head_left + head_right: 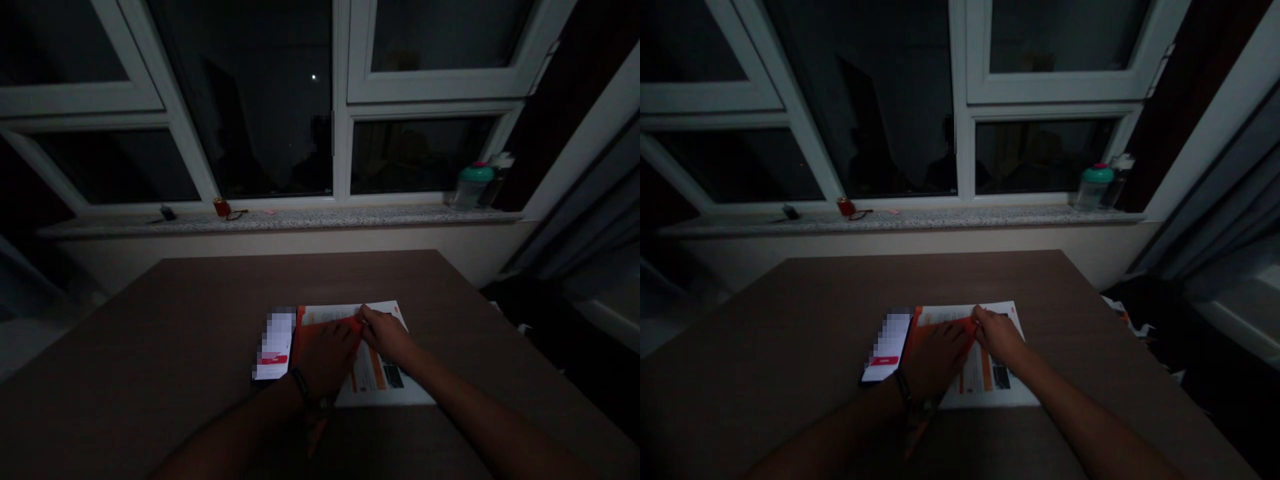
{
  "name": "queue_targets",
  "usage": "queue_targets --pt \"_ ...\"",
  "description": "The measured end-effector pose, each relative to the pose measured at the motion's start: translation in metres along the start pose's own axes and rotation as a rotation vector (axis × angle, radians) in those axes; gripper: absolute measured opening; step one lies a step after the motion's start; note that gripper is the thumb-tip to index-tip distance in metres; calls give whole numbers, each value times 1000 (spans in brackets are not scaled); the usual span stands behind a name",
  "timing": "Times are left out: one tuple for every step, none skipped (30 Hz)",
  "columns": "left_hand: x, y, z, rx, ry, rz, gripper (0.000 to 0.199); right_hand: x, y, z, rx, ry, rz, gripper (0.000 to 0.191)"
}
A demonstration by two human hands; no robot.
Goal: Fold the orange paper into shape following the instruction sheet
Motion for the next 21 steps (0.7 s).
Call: queue_targets --pt "0 0 0 1 -3 0 23 0 0 0 -4 -5 1 15" --pt "0 1 0 -2 -7 -1 25 0 0 0 -6 -9 -4 14" --pt "-1 1 1 -6 -14 -1 27 -1 1 -2 -2 -12 -13 14" --pt "-1 1 1 -11 -23 0 29 -2 3 -4 6 -15 -27 14" --pt "-1 1 1 -16 -31 1 31 -3 4 -6 19 -18 -42 14" --pt "-2 1 1 -21 -37 1 33 -5 6 -8 33 -21 -58 14" --pt "-3 1 1 -22 -42 3 34 -6 7 -10 43 -22 -69 14" --pt "-3 1 1 -20 -44 5 36 -7 8 -10 49 -21 -75 14" --pt "-4 2 0 -19 -45 7 36 -7 8 -10 46 -14 -72 14" --pt "-5 2 -1 -18 -44 9 37 -6 7 -8 35 -5 -62 15" --pt "-6 3 -1 -19 -41 11 38 -4 6 -5 19 6 -48 15" --pt "-7 3 -2 -20 -37 14 38 -3 4 -1 -1 18 -35 16" --pt "-8 4 -2 -21 -29 18 39 -1 3 3 -21 28 -21 17" --pt "-9 5 -3 -24 -21 15 40 0 1 6 -36 35 -9 17" --pt "-10 6 -3 -24 -16 14 40 1 -1 8 -45 37 1 17" --pt "-11 6 -4 -24 -12 12 41 2 -2 9 -46 37 8 18" --pt "-11 6 -4 -21 -7 10 40 3 -3 10 -46 37 15 18" --pt "-11 6 -5 -17 -3 12 40 4 -3 10 -44 36 18 18" --pt "-9 5 -5 -15 2 16 39 4 -3 10 -45 34 19 18" --pt "-8 4 -4 -14 8 21 37 4 -3 10 -50 31 18 18" --pt "-6 3 -4 -15 14 24 37 5 -2 10 -58 27 16 18"
Point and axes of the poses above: each hand's wrist, its own y-axis away from the middle knuckle, its own x-axis out of the back of the hand, z = x × y, the point moved 10 cm from there along -y, towards the middle knuckle, and after that the axes turned 14 degrees about z, right-handed, at the moved point
